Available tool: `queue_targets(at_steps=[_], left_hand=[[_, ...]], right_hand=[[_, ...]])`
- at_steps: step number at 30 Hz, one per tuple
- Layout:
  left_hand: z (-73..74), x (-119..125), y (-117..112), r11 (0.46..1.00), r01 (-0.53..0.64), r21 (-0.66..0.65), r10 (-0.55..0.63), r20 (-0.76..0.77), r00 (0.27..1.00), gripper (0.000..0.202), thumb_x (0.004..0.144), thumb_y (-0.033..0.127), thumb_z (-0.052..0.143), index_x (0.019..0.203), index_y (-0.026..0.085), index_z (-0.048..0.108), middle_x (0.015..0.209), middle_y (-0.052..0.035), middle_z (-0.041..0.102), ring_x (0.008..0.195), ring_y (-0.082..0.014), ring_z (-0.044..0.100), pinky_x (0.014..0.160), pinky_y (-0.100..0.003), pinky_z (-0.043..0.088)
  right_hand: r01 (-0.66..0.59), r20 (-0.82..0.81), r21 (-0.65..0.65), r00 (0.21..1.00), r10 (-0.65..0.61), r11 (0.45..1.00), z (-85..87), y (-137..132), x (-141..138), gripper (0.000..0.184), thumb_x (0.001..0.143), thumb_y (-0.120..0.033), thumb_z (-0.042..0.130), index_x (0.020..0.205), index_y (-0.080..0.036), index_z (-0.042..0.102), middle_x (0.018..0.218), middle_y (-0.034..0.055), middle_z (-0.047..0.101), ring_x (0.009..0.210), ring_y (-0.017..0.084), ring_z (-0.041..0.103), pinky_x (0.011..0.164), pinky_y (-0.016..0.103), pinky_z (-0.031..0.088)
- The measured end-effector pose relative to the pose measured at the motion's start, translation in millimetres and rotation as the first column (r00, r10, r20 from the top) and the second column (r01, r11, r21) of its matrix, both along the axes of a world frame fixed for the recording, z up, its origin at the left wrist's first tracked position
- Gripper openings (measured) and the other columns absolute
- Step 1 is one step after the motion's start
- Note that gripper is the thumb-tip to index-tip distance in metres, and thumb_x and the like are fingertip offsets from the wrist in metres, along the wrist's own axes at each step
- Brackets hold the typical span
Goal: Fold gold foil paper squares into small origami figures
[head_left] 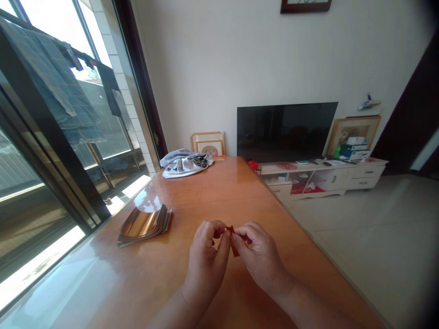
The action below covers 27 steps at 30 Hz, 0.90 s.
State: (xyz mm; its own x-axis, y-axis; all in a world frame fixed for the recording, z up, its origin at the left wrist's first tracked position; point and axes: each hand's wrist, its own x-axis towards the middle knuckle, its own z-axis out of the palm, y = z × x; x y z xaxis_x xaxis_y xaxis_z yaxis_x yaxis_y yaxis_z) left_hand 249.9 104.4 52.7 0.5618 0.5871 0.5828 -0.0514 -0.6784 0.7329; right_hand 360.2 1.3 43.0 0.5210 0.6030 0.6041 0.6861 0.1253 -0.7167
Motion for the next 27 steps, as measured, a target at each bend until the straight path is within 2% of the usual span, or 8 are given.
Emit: queue_targets(at_steps=[3, 8, 17, 23, 27], left_hand=[[-2.2, -1.7, 0.4, 0.993, -0.008, 0.117, 0.011, -0.021, 1.0, 0.004, 0.094, 0.023, 0.059, 0.097, 0.022, 0.062, 0.092, -0.0015, 0.063, 0.086, -0.0157, 0.059, 0.075, -0.028, 0.045], [-1.7, -1.9, 1.0, 0.99, 0.007, 0.138, -0.003, -0.032, 0.999, 0.01, 0.095, 0.022, 0.058, 0.102, 0.024, 0.064, 0.093, -0.001, 0.065, 0.085, -0.015, 0.061, 0.075, -0.028, 0.048], [0.6, -4.4, 0.5, 0.958, -0.072, 0.278, 0.091, -0.054, 0.994, 0.005, 0.093, 0.025, 0.061, 0.096, 0.023, 0.065, 0.092, -0.0026, 0.066, 0.088, -0.019, 0.059, 0.079, -0.033, 0.046], [2.0, -4.5, -1.3, 0.971, -0.061, 0.23, 0.082, -0.082, 0.993, 0.008, 0.093, 0.026, 0.061, 0.097, 0.024, 0.068, 0.093, -0.0028, 0.067, 0.09, -0.0192, 0.06, 0.079, -0.032, 0.046], [1.5, -1.6, 0.5, 0.992, -0.044, 0.116, 0.056, -0.102, 0.993, 0.009, 0.092, 0.029, 0.062, 0.095, 0.023, 0.068, 0.093, -0.0022, 0.068, 0.089, -0.0187, 0.061, 0.076, -0.031, 0.045]], right_hand=[[0.007, -0.027, 0.003, 1.0, -0.007, 1.0, -1.6, 0.5, 0.1, 0.018, 0.094, -0.03, 0.06, 0.08, -0.022, 0.068, 0.076, 0.0013, 0.061, 0.075, 0.017, 0.058, 0.067, 0.028, 0.044], [0.013, -0.04, -0.004, 0.999, -0.013, 1.0, -1.0, -0.9, -1.5, 0.021, 0.095, -0.031, 0.06, 0.078, -0.022, 0.067, 0.075, 0.0009, 0.06, 0.072, 0.016, 0.057, 0.066, 0.028, 0.044], [0.046, -0.039, -0.002, 0.998, -0.046, 0.999, -4.5, 1.2, -1.5, 0.02, 0.095, -0.032, 0.06, 0.081, -0.021, 0.069, 0.076, 0.0019, 0.061, 0.071, 0.016, 0.057, 0.064, 0.027, 0.044], [0.062, -0.013, -0.006, 0.998, -0.062, 0.998, -5.5, 2.4, -0.2, 0.018, 0.095, -0.03, 0.061, 0.081, -0.022, 0.07, 0.075, 0.0012, 0.061, 0.07, 0.016, 0.057, 0.064, 0.027, 0.043], [0.049, 0.035, -0.006, 0.998, -0.049, 0.999, -5.1, 1.8, 0.5, 0.018, 0.096, -0.03, 0.059, 0.084, -0.022, 0.069, 0.078, 0.0019, 0.062, 0.075, 0.017, 0.058, 0.068, 0.029, 0.044]])
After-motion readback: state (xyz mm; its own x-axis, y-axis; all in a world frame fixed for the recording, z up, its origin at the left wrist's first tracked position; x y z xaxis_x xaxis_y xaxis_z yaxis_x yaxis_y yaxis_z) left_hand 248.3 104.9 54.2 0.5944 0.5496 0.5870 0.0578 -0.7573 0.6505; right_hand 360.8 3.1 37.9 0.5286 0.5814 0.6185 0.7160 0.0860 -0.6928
